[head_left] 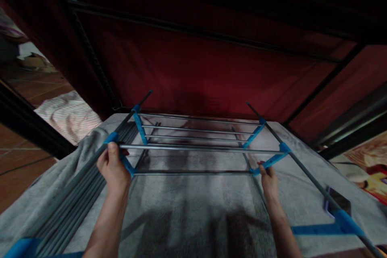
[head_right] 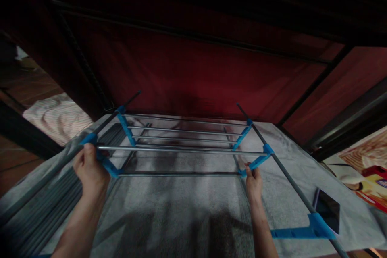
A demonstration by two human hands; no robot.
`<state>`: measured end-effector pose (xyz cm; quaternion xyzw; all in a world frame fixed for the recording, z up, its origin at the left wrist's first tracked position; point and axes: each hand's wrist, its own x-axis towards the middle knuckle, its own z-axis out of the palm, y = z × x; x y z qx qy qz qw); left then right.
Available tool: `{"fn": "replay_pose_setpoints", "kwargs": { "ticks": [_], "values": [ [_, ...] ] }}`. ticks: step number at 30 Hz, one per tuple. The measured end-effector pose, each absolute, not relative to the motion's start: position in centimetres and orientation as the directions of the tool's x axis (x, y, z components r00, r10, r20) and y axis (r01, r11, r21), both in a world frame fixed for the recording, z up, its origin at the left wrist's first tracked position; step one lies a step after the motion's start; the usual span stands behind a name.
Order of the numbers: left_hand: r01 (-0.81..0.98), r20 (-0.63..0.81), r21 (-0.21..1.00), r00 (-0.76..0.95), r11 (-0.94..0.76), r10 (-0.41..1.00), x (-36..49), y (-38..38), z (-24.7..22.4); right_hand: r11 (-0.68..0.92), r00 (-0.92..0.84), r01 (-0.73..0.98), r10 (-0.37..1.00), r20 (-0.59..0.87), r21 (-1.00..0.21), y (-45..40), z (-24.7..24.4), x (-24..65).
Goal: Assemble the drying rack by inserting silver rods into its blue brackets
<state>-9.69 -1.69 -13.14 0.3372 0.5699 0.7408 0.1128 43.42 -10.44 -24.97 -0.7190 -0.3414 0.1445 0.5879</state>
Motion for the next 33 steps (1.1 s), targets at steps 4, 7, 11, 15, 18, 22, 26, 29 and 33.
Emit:
{"fn": "replay_pose_setpoints", "kwargs": {
  "ticks": [4, 7, 11, 15, 18, 22, 26, 29, 33],
  "values": [
    [0.211, 0.372, 0.92, -0.735, -0.331, 0.566, -10.0, -1.0, -13.9, -0.068, 0.715, 0.331, 0.669, 0.203, -0.941, -9.7, -25.5, 43.7],
    [0.206, 0.355, 0.93, -0.726, -0.305, 0.589, -10.0, -0.9, -14.2, -0.064, 0.713, 0.341, 0.668, 0.214, -0.938, -9.5, -25.9, 44.0],
    [0.215, 0.346, 0.935, -0.726, -0.282, 0.594, -9.7, -0.9, -13.9, -0.06, 0.703, 0.359, 0.674, 0.227, -0.931, -9.1, -26.0, 44.1],
    [0.262, 0.373, 0.927, -0.716, -0.267, 0.59, -9.6, -0.9, -13.6, -0.05, 0.706, 0.352, 0.669, 0.231, -0.935, -8.7, -25.8, 44.0],
    [0.259, 0.376, 0.926, -0.716, -0.275, 0.588, -9.7, -0.6, -14.0, -0.047, 0.709, 0.354, 0.665, 0.235, -0.934, -8.5, -25.8, 43.9],
    [0.24, 0.366, 0.929, -0.716, -0.282, 0.594, -9.9, -0.3, -14.6, -0.047, 0.714, 0.347, 0.661, 0.231, -0.937, -8.5, -26.0, 43.8],
    [0.291, 0.392, 0.92, -0.718, -0.263, 0.576, -9.5, -0.7, -13.9, -0.035, 0.712, 0.34, 0.663, 0.233, -0.94, -8.6, -26.2, 43.7],
    [0.375, 0.441, 0.896, -0.695, -0.238, 0.568, -9.2, -1.1, -13.2, -0.03, 0.714, 0.34, 0.658, 0.238, -0.94, -8.5, -26.5, 43.7],
    [0.43, 0.481, 0.873, -0.675, -0.23, 0.559, -9.7, -0.8, -13.7, -0.054, 0.716, 0.345, 0.661, 0.226, -0.937, -8.4, -27.1, 43.7]
  ]
}}
